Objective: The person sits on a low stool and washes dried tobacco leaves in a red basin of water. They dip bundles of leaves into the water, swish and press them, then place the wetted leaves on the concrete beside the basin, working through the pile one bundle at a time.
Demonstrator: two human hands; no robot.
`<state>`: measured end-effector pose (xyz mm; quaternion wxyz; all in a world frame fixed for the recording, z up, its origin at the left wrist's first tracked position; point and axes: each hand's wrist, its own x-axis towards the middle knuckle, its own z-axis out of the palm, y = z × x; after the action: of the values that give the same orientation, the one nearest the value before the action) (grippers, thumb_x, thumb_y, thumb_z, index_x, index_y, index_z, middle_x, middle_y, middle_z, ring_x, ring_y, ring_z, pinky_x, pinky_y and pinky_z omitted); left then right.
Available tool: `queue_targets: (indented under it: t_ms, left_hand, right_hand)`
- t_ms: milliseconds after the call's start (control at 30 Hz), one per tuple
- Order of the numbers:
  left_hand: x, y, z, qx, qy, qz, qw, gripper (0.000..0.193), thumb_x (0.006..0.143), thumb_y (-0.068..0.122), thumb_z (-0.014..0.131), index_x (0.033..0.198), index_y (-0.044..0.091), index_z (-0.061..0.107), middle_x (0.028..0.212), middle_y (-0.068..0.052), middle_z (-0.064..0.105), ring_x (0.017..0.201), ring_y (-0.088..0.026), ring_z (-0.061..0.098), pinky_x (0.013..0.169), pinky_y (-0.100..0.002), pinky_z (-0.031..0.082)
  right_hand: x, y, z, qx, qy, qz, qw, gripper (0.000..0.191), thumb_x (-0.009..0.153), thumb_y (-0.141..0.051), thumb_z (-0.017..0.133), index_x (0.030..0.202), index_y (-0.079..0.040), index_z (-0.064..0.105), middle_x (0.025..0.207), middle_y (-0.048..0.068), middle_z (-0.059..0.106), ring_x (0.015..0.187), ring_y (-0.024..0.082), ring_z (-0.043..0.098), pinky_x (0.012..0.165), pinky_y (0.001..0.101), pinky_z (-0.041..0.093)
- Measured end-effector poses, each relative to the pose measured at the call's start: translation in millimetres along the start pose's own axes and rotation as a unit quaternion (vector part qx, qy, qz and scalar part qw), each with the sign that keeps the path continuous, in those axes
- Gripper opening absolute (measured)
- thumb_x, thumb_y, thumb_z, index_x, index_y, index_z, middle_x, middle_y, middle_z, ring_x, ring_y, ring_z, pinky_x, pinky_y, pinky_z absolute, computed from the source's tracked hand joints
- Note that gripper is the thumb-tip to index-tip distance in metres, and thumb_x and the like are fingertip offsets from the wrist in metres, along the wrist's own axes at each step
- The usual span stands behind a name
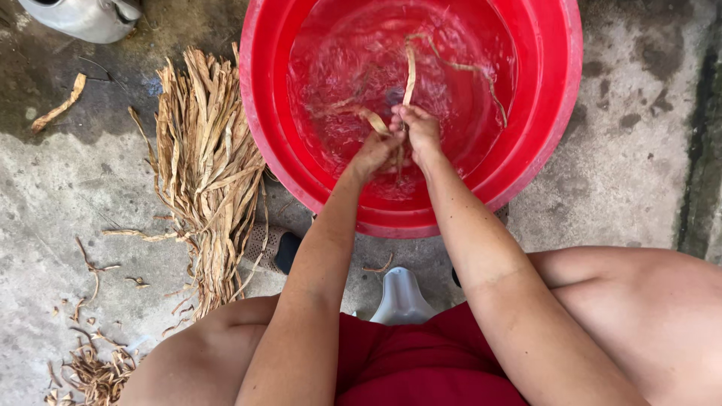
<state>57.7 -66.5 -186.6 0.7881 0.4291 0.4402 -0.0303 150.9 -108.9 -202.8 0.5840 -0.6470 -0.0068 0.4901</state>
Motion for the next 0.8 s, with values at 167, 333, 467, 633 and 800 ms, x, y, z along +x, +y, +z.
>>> queue_targets:
  t_ms: [167, 333, 467, 633, 800]
  left_hand:
    - [-12, -2, 19, -0.024, -0.062, -0.043, 0.997, 0.033, 0.104, 0.026, 0.049, 0.132, 0.01, 0.048, 0.099, -0.009, 0.074, 0.088, -0.023, 0.074, 0.067, -0.032, 0.064]
    - [-7, -16, 12, 0.059, -0.026, -0.087, 0.994, 0.034, 0.107, 0.029, 0.05, 0.134, 0.01, 0.056, 0.093, -0.009, 0.067, 0.074, -0.017, 0.062, 0.053, -0.032, 0.049]
    - [1, -30, 15, 0.192, 0.038, -0.012, 0.981, 0.029, 0.105, 0.013, 0.044, 0.122, 0.0, 0.064, 0.098, -0.02, 0.074, 0.081, -0.03, 0.07, 0.056, -0.041, 0.056]
    - [-22, -47, 34, 0.518, 0.038, 0.11, 0.848, 0.035, 0.108, 0.027, 0.04, 0.117, 0.003, 0.063, 0.101, -0.02, 0.074, 0.091, -0.031, 0.072, 0.075, -0.047, 0.056]
    - [-99, 6, 28, 0.43, -0.112, 0.062, 0.894, 0.041, 0.106, 0.037, 0.037, 0.123, 0.011, 0.063, 0.109, -0.01, 0.074, 0.103, -0.024, 0.071, 0.094, -0.045, 0.054]
  right_hand:
    - [-11, -16, -9, -0.056, 0.056, 0.037, 0.996, 0.023, 0.101, -0.024, 0.062, 0.11, -0.008, 0.076, 0.093, 0.004, 0.077, 0.08, 0.013, 0.071, 0.077, 0.0292, 0.062]
    - [-14, -22, -8, -0.132, -0.007, 0.012, 0.991, 0.032, 0.107, -0.032, 0.068, 0.13, -0.01, 0.068, 0.116, -0.001, 0.07, 0.102, 0.006, 0.059, 0.095, 0.0326, 0.046]
    - [-13, -3, 4, -0.323, -0.128, -0.05, 0.936, 0.057, 0.09, -0.025, 0.082, 0.137, -0.012, 0.052, 0.124, 0.001, 0.063, 0.104, 0.007, 0.06, 0.09, 0.0343, 0.049]
    - [18, 19, -22, -0.228, -0.016, 0.175, 0.958, 0.023, 0.1, -0.021, 0.063, 0.112, -0.004, 0.075, 0.082, 0.007, 0.071, 0.059, 0.014, 0.064, 0.05, 0.0312, 0.053]
    - [95, 1, -100, 0.195, 0.218, 0.239, 0.926, 0.041, 0.111, -0.031, 0.036, 0.102, 0.002, 0.058, 0.072, 0.012, 0.057, 0.047, 0.015, 0.041, 0.044, 0.0254, 0.044]
